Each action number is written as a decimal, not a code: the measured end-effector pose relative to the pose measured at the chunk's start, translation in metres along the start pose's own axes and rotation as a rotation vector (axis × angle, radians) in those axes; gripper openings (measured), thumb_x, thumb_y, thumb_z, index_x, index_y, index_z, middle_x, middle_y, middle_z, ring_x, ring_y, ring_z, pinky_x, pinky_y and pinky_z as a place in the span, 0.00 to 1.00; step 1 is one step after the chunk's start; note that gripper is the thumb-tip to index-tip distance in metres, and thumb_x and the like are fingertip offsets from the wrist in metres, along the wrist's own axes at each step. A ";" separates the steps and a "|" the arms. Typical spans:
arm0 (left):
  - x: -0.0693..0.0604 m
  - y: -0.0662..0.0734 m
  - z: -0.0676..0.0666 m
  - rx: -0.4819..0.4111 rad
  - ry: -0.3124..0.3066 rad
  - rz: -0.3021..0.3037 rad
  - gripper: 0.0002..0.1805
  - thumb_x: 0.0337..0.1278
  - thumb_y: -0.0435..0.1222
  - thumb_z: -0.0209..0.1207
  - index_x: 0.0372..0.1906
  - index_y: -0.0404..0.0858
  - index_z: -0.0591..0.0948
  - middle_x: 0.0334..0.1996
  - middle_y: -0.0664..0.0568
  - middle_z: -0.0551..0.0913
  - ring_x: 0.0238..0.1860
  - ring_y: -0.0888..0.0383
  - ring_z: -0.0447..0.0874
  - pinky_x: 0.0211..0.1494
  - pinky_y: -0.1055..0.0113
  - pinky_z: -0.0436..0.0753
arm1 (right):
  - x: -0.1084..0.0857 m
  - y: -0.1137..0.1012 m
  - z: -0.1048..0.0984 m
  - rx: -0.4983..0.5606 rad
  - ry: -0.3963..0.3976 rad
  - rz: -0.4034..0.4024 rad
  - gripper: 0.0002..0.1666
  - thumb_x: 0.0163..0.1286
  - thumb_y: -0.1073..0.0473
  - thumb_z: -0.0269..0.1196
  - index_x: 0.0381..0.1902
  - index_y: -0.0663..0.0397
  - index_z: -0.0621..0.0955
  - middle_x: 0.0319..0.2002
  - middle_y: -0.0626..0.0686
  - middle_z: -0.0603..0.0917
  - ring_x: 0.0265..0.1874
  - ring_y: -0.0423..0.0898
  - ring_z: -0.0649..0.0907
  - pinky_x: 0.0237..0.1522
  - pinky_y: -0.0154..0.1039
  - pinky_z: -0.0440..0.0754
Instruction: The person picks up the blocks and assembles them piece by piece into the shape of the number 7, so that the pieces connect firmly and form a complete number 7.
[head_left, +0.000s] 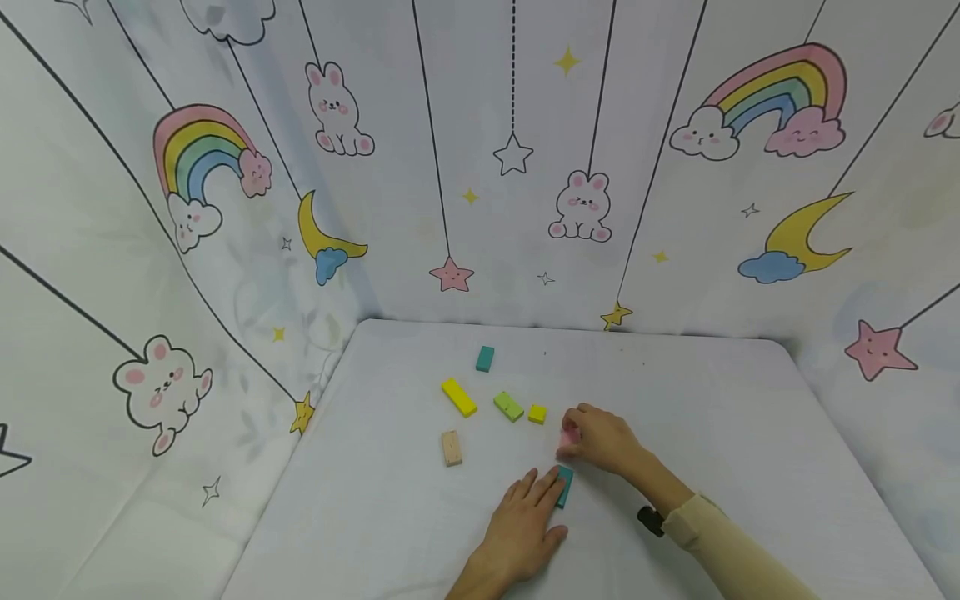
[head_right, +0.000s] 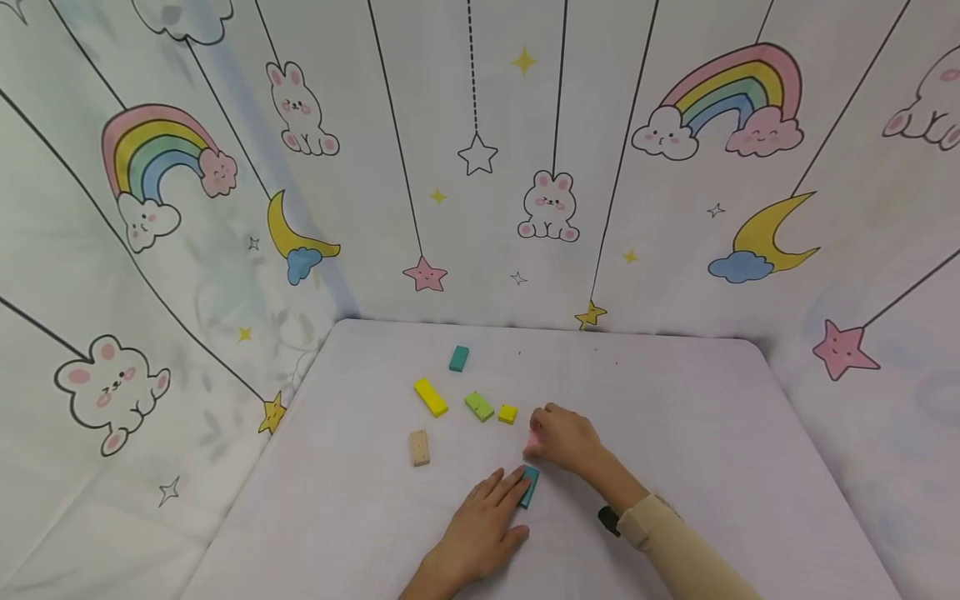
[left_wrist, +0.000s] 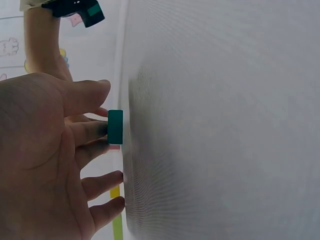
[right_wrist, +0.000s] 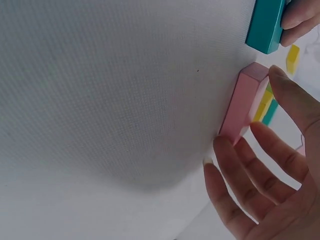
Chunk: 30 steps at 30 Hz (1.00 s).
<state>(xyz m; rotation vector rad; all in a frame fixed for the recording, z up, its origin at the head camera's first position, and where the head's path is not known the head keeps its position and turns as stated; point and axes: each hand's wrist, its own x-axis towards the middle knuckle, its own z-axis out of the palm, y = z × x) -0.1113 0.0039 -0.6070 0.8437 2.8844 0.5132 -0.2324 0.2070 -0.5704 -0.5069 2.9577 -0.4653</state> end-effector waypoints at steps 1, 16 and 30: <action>0.000 0.000 0.000 0.000 0.000 0.000 0.37 0.75 0.53 0.57 0.81 0.47 0.63 0.82 0.56 0.59 0.80 0.46 0.60 0.77 0.47 0.68 | -0.001 0.001 0.001 0.008 0.000 0.004 0.26 0.54 0.41 0.81 0.43 0.48 0.84 0.36 0.45 0.80 0.31 0.42 0.75 0.33 0.40 0.78; -0.002 0.000 0.000 0.012 0.010 0.009 0.37 0.75 0.54 0.56 0.82 0.47 0.63 0.82 0.56 0.59 0.79 0.45 0.61 0.77 0.46 0.68 | -0.009 0.008 0.003 0.074 0.028 0.000 0.26 0.54 0.41 0.81 0.41 0.47 0.84 0.33 0.45 0.77 0.30 0.41 0.74 0.31 0.37 0.75; -0.001 -0.001 0.002 0.014 0.005 0.002 0.37 0.75 0.54 0.56 0.82 0.48 0.63 0.82 0.57 0.57 0.80 0.46 0.60 0.77 0.46 0.68 | -0.013 0.012 0.003 0.119 0.025 -0.019 0.27 0.53 0.43 0.82 0.43 0.48 0.84 0.35 0.44 0.79 0.31 0.40 0.75 0.33 0.38 0.75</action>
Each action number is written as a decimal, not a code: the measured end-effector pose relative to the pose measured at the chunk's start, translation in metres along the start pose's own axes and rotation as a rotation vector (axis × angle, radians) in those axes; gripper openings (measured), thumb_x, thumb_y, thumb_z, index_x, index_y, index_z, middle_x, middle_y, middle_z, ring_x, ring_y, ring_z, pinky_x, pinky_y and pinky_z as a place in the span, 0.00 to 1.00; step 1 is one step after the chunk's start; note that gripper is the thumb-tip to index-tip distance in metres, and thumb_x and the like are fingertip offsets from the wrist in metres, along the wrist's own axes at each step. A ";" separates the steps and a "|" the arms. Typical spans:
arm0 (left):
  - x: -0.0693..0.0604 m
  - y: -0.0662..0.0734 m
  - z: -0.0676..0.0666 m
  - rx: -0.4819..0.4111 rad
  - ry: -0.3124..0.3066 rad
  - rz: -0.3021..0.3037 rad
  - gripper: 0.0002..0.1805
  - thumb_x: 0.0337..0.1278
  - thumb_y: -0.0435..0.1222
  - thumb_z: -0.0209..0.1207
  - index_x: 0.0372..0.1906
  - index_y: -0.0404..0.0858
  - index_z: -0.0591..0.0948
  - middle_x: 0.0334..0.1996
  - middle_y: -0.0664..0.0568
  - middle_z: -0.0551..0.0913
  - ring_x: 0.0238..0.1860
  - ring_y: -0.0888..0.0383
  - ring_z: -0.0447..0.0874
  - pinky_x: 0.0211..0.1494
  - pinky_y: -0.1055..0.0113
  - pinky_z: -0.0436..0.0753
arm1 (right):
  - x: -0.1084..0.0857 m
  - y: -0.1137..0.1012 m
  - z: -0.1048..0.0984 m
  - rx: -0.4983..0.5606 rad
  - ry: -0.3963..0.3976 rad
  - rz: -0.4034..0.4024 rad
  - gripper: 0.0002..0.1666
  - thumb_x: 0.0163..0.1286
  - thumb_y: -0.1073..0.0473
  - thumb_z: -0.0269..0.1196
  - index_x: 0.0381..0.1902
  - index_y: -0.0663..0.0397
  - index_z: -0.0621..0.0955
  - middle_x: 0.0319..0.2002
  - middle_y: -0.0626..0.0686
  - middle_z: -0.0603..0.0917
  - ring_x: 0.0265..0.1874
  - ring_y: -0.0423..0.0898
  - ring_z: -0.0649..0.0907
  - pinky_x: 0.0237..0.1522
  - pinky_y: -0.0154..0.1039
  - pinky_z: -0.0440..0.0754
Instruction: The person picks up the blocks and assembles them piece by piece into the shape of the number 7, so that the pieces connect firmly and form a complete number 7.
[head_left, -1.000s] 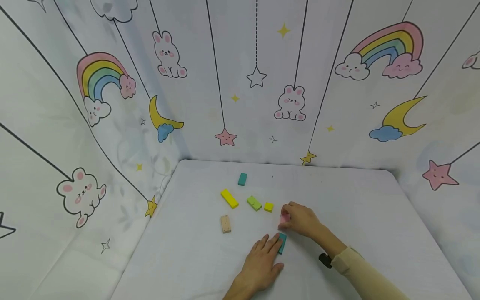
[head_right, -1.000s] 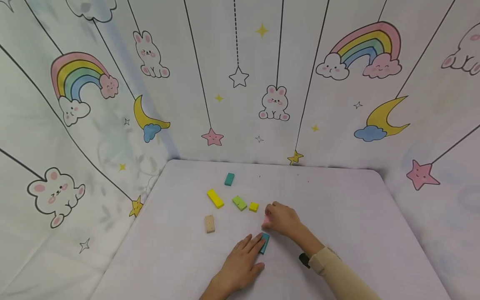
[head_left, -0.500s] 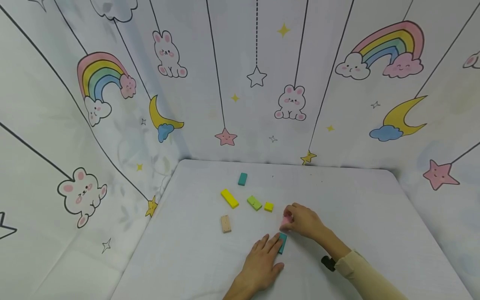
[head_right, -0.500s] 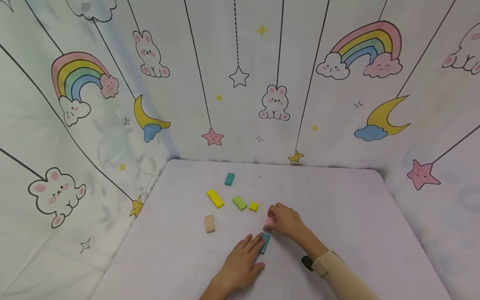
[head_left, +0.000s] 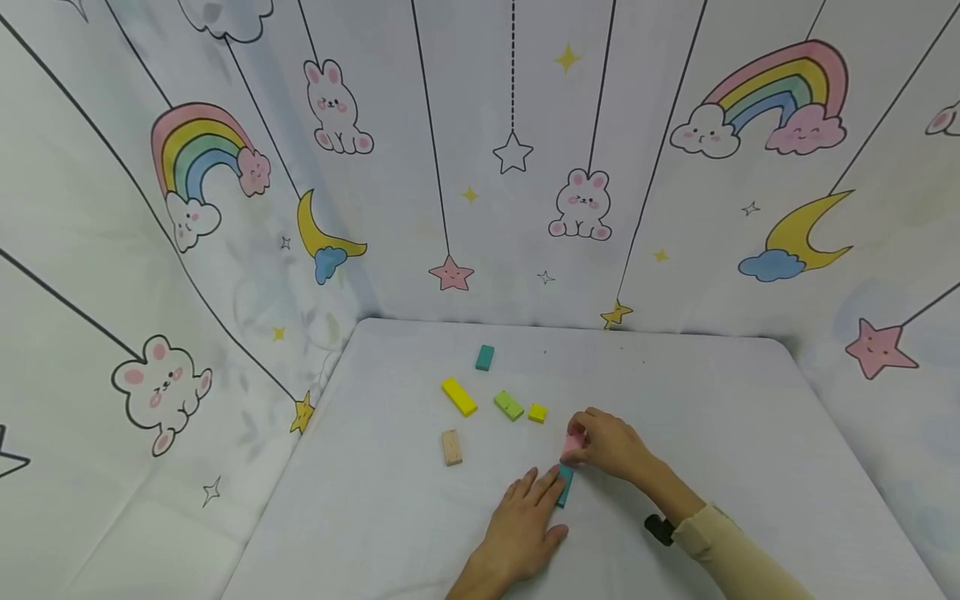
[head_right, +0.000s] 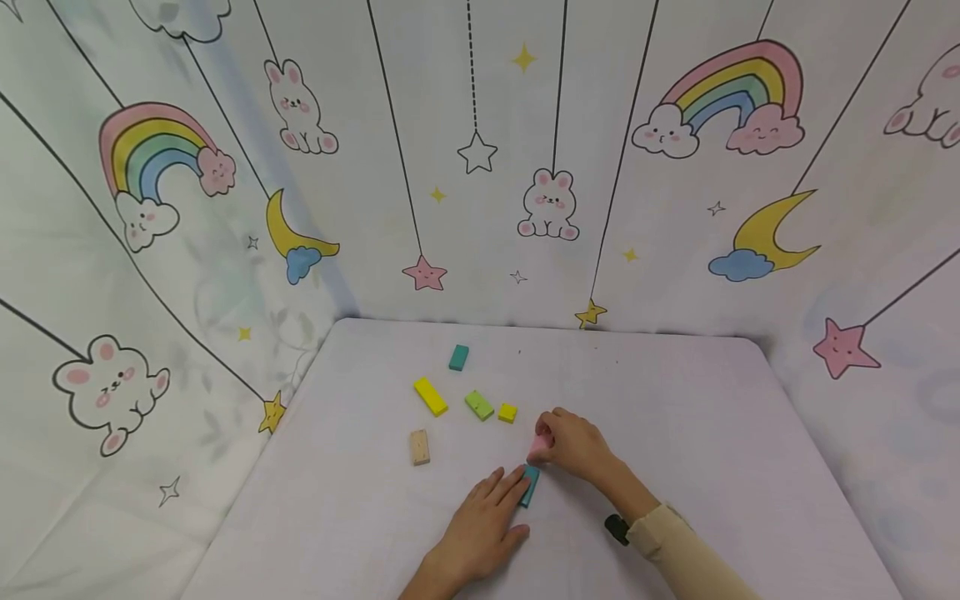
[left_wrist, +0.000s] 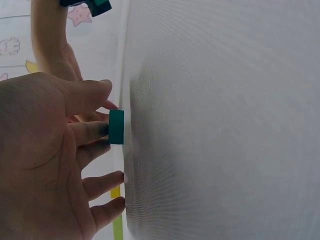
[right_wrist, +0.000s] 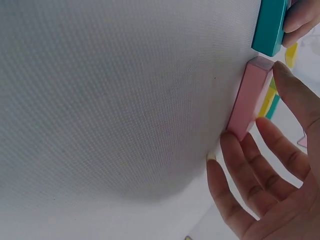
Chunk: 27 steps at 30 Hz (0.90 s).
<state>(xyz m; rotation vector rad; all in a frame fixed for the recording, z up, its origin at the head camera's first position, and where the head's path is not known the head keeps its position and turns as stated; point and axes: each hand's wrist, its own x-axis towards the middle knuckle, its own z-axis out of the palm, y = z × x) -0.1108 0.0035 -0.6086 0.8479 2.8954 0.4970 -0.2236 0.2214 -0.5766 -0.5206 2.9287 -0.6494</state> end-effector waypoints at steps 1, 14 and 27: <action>0.000 0.000 0.000 0.000 0.000 0.000 0.37 0.75 0.54 0.56 0.82 0.48 0.63 0.82 0.57 0.57 0.80 0.46 0.60 0.77 0.46 0.68 | 0.000 0.000 0.000 0.002 0.001 -0.003 0.27 0.53 0.43 0.82 0.43 0.48 0.84 0.35 0.45 0.79 0.31 0.40 0.75 0.33 0.38 0.76; -0.001 0.001 -0.001 0.016 0.012 0.002 0.37 0.74 0.54 0.57 0.81 0.47 0.64 0.82 0.57 0.59 0.79 0.46 0.62 0.77 0.47 0.68 | 0.000 0.001 0.004 0.001 0.000 0.001 0.26 0.52 0.43 0.82 0.43 0.47 0.84 0.36 0.44 0.79 0.32 0.40 0.75 0.34 0.38 0.76; 0.000 0.001 -0.001 0.030 0.008 0.006 0.38 0.75 0.55 0.55 0.82 0.47 0.62 0.82 0.57 0.58 0.79 0.46 0.61 0.77 0.47 0.68 | -0.001 0.000 0.004 0.021 -0.015 0.007 0.26 0.53 0.44 0.82 0.44 0.47 0.84 0.36 0.45 0.79 0.32 0.40 0.75 0.34 0.38 0.76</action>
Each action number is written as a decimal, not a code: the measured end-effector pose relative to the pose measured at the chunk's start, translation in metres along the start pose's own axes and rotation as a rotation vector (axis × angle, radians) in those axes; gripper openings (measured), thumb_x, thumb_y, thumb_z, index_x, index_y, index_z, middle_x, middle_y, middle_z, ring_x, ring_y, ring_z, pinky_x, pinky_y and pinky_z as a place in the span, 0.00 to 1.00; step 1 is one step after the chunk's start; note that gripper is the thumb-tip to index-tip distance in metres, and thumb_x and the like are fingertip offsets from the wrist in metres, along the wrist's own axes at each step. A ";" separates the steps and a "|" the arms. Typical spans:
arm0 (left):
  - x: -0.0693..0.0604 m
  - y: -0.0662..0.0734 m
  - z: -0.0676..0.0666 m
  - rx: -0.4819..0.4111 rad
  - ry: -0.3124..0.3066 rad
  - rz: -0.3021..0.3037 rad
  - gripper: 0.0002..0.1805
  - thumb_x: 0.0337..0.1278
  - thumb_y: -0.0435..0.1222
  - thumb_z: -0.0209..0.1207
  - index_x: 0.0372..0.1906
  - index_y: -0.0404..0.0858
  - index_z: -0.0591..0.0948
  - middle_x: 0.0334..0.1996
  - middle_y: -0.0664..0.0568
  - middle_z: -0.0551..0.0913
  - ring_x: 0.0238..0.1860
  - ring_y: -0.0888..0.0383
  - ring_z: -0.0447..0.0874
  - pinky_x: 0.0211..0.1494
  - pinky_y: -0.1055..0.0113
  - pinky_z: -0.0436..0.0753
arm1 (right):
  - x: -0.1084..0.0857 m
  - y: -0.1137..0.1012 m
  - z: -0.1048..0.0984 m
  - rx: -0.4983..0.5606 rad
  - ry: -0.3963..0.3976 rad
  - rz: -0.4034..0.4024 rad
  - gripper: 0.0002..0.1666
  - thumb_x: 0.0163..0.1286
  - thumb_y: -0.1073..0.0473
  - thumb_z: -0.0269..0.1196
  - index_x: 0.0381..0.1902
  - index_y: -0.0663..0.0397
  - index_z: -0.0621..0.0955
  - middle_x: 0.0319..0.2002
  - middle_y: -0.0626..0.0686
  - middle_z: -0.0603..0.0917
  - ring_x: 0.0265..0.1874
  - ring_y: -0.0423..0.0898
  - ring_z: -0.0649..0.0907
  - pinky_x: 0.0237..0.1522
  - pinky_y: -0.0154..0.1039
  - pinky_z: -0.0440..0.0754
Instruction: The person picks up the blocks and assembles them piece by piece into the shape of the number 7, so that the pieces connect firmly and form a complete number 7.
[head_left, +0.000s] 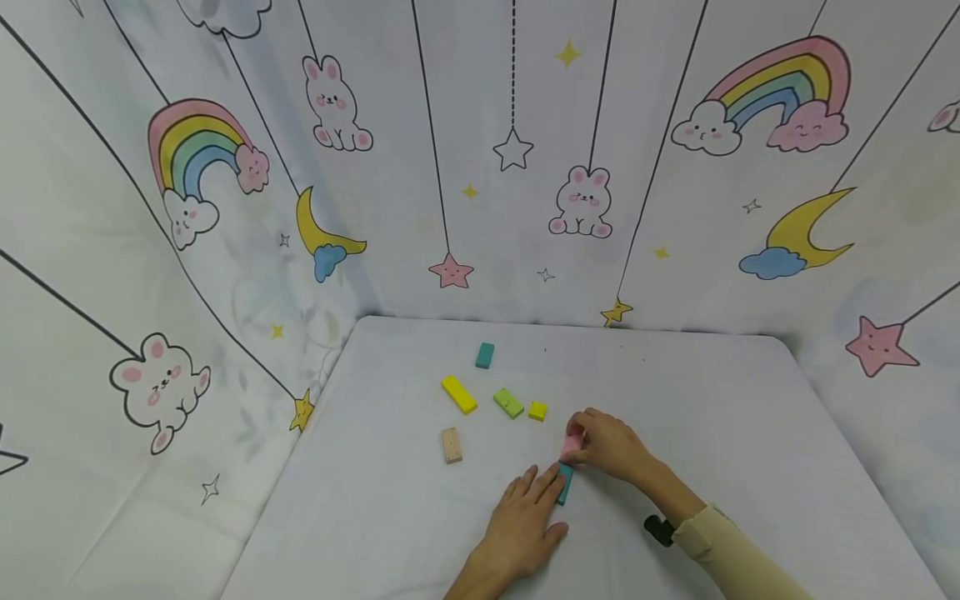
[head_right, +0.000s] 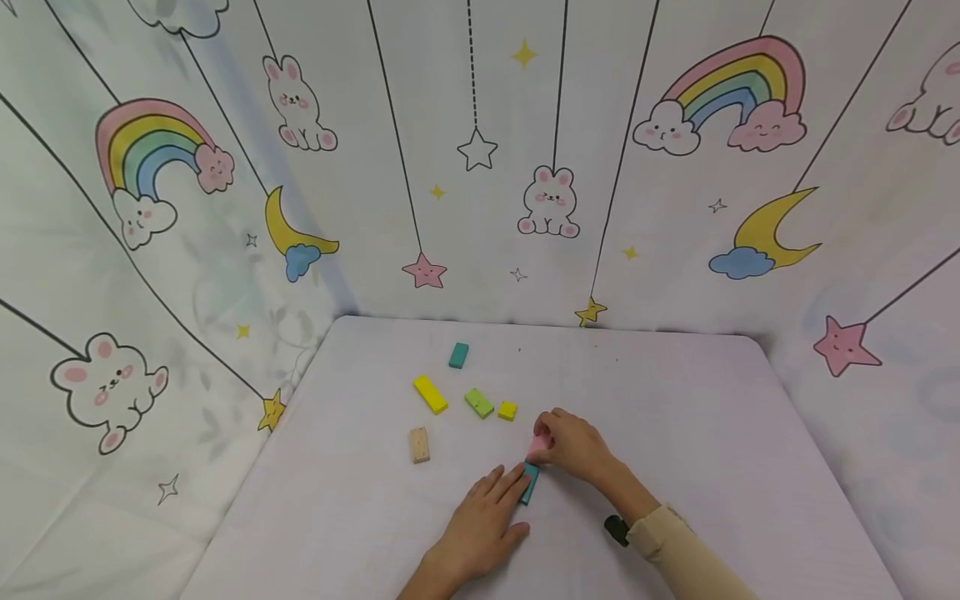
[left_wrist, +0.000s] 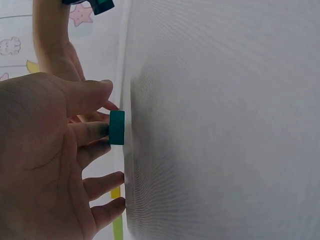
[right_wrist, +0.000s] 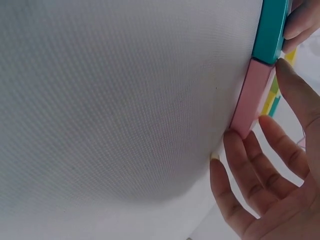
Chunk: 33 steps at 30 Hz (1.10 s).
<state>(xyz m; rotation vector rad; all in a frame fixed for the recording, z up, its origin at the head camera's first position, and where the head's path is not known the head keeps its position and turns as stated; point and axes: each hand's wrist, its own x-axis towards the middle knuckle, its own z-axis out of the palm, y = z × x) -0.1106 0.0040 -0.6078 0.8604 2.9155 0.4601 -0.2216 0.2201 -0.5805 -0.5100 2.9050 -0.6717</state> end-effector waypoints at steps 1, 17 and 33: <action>0.000 0.000 0.000 0.000 0.000 0.000 0.38 0.75 0.55 0.55 0.82 0.47 0.62 0.82 0.57 0.58 0.79 0.46 0.61 0.77 0.47 0.68 | 0.000 0.000 0.000 0.002 0.000 0.000 0.26 0.53 0.44 0.82 0.44 0.46 0.84 0.36 0.44 0.79 0.32 0.40 0.75 0.34 0.38 0.76; 0.000 0.001 0.000 -0.002 0.009 0.002 0.37 0.75 0.54 0.56 0.81 0.47 0.63 0.82 0.55 0.59 0.79 0.45 0.61 0.77 0.46 0.69 | 0.001 0.003 0.007 0.006 -0.006 0.004 0.26 0.53 0.44 0.82 0.44 0.45 0.84 0.37 0.43 0.79 0.34 0.40 0.75 0.36 0.38 0.78; 0.000 0.000 0.002 -0.006 -0.008 -0.008 0.38 0.75 0.56 0.55 0.82 0.48 0.61 0.83 0.58 0.56 0.80 0.46 0.59 0.78 0.47 0.67 | 0.000 0.000 0.004 0.122 -0.028 0.037 0.24 0.55 0.50 0.82 0.45 0.48 0.83 0.39 0.45 0.79 0.36 0.42 0.77 0.36 0.35 0.79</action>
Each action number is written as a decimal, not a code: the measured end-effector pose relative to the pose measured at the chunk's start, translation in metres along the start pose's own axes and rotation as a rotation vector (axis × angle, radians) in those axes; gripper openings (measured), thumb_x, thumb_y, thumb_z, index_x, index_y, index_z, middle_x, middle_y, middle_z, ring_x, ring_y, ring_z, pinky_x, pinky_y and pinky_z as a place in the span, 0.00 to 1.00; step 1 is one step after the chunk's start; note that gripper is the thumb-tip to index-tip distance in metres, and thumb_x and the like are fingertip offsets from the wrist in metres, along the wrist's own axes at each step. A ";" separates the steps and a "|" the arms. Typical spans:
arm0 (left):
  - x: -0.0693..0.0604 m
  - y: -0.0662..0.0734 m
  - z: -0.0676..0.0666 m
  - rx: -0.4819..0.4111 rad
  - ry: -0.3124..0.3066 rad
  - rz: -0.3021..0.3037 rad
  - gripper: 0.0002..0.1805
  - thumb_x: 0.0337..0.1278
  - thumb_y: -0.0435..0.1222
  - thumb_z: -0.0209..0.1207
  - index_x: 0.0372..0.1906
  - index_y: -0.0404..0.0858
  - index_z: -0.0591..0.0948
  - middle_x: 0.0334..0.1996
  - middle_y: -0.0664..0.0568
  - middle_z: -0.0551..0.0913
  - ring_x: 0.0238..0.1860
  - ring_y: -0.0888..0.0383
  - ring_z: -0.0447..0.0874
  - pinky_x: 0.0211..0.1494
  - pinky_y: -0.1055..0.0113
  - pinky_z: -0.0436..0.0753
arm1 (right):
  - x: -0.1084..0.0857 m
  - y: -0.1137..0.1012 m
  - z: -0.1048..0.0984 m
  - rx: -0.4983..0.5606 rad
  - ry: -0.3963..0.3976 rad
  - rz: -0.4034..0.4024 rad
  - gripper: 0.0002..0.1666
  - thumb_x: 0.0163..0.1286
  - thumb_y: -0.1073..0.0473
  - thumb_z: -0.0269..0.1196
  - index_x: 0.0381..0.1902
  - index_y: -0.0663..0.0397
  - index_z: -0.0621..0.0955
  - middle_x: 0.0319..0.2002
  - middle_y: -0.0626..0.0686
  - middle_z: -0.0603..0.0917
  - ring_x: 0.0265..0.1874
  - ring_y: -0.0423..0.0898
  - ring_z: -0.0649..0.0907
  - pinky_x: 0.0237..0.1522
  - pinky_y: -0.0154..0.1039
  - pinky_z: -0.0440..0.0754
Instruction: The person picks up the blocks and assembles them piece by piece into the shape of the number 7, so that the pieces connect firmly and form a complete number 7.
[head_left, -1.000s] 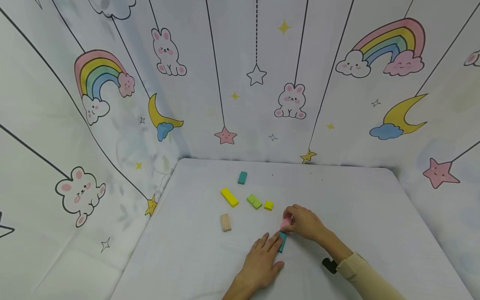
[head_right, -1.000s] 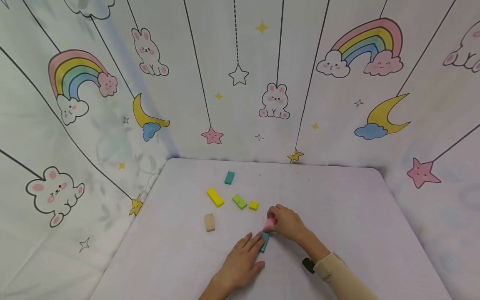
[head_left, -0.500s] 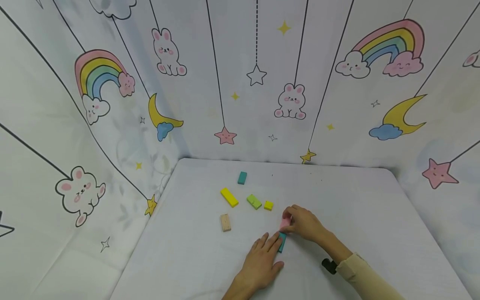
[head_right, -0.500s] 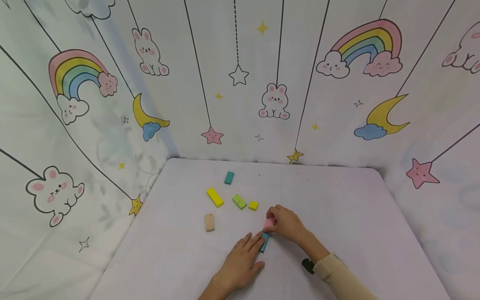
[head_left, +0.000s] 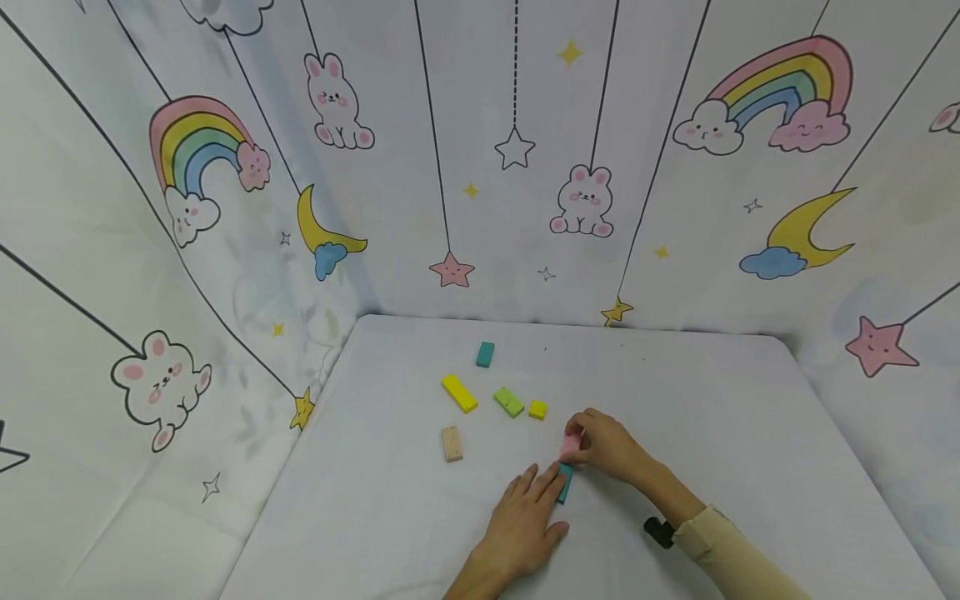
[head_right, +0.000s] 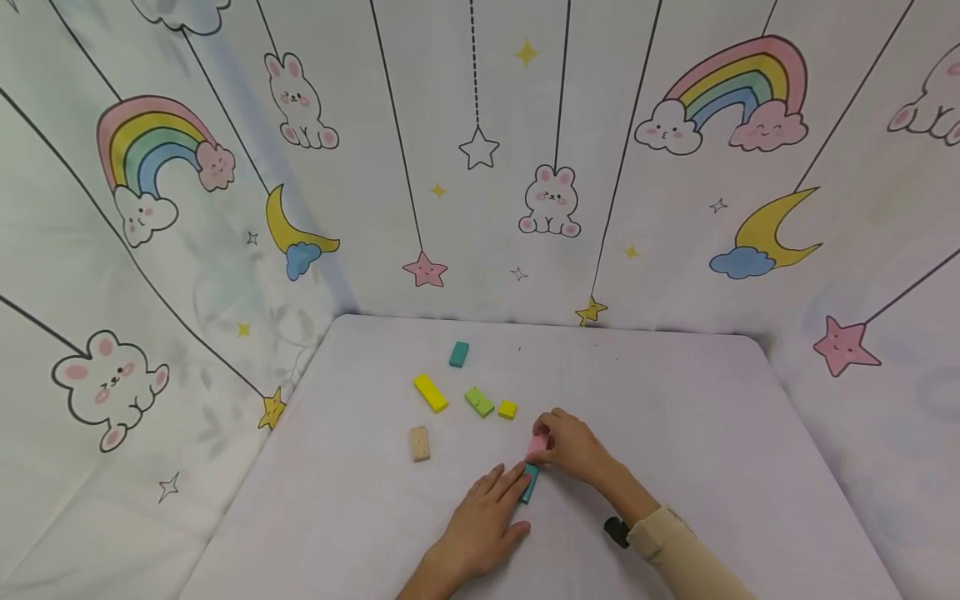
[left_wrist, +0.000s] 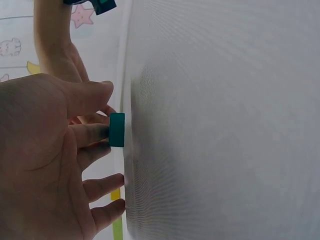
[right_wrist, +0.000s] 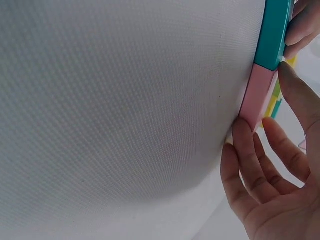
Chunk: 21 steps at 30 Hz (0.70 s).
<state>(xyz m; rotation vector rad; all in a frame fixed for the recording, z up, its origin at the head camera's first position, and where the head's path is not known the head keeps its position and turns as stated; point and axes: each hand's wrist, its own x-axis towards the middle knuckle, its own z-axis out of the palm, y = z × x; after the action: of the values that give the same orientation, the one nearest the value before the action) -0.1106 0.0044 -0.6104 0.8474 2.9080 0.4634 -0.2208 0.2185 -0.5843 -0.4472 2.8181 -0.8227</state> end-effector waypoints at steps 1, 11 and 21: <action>0.000 0.000 0.000 -0.001 -0.001 -0.001 0.38 0.75 0.56 0.55 0.82 0.48 0.62 0.83 0.58 0.57 0.80 0.46 0.59 0.78 0.47 0.67 | 0.000 0.000 0.000 -0.001 0.000 0.000 0.24 0.55 0.50 0.82 0.45 0.48 0.83 0.39 0.45 0.79 0.36 0.42 0.77 0.37 0.35 0.79; 0.000 0.002 -0.003 -0.001 -0.006 -0.007 0.38 0.75 0.55 0.56 0.82 0.47 0.63 0.82 0.57 0.58 0.79 0.46 0.61 0.77 0.47 0.68 | -0.001 0.003 0.003 0.002 0.006 0.004 0.24 0.55 0.50 0.82 0.45 0.45 0.83 0.39 0.44 0.79 0.35 0.40 0.76 0.36 0.35 0.79; 0.000 0.003 -0.003 -0.001 0.004 -0.009 0.37 0.75 0.55 0.56 0.81 0.47 0.63 0.82 0.57 0.59 0.79 0.46 0.61 0.77 0.46 0.69 | -0.002 0.004 0.004 0.003 0.012 0.006 0.23 0.55 0.49 0.82 0.45 0.45 0.83 0.39 0.44 0.78 0.34 0.40 0.76 0.35 0.34 0.78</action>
<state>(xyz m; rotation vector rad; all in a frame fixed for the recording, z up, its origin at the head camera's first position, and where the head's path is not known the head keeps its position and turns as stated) -0.1099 0.0058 -0.6062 0.8341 2.9132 0.4664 -0.2193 0.2202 -0.5898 -0.4341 2.8274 -0.8314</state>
